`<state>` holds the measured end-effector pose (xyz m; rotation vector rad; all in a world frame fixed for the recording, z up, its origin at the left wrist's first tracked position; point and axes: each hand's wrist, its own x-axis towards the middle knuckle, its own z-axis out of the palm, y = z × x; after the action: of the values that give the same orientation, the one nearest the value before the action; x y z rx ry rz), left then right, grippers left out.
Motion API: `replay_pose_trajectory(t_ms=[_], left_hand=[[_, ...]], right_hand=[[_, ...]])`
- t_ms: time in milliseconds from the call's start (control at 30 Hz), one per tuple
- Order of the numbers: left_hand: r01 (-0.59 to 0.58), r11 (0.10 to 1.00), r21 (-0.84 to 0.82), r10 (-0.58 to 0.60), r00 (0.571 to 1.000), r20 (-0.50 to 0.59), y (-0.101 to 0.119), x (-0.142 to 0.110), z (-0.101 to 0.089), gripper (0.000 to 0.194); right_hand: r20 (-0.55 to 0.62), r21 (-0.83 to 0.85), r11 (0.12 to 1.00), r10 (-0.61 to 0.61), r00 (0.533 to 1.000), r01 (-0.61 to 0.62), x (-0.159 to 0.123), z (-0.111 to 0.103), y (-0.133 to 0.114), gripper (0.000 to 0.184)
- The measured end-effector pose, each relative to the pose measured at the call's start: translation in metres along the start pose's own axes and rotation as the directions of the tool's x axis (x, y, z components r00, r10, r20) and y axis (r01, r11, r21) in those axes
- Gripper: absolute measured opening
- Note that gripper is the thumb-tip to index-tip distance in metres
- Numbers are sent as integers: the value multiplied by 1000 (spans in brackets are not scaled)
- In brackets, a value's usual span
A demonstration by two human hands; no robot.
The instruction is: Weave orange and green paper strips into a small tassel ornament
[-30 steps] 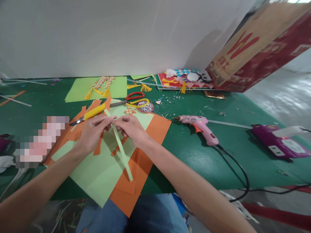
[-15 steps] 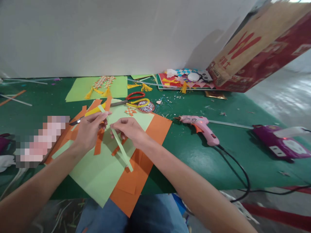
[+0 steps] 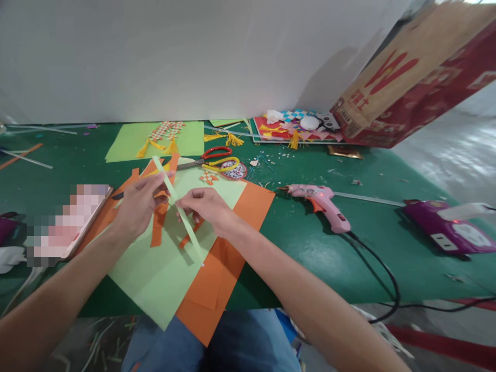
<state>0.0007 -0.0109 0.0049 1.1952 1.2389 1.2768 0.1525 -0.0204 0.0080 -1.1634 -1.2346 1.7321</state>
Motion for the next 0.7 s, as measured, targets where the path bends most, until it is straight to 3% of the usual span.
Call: replay_pose_trajectory(t_ms=[133, 333, 433, 633, 700], left_hand=[[-10, 991, 136, -1, 996, 86, 2, -3, 3, 26], [-94, 994, 54, 98, 993, -70, 0, 1, -1, 23], [-105, 994, 29, 107, 989, -98, 0, 2, -2, 23], [-66, 984, 164, 51, 994, 95, 1, -3, 1, 21], [-85, 981, 172, 73, 994, 78, 1, -3, 1, 22]], right_hand=[[-35, 1, 1000, -21, 999, 21, 1, -1, 2, 17], [23, -33, 999, -4, 1000, 5, 0, -1, 0, 19], [24, -32, 999, -16, 1000, 17, 0, -1, 1, 19], [-8, 28, 997, -71, 997, 71, 3, -2, 4, 16], [-2, 10, 998, -59, 998, 59, 2, -2, 3, 16]])
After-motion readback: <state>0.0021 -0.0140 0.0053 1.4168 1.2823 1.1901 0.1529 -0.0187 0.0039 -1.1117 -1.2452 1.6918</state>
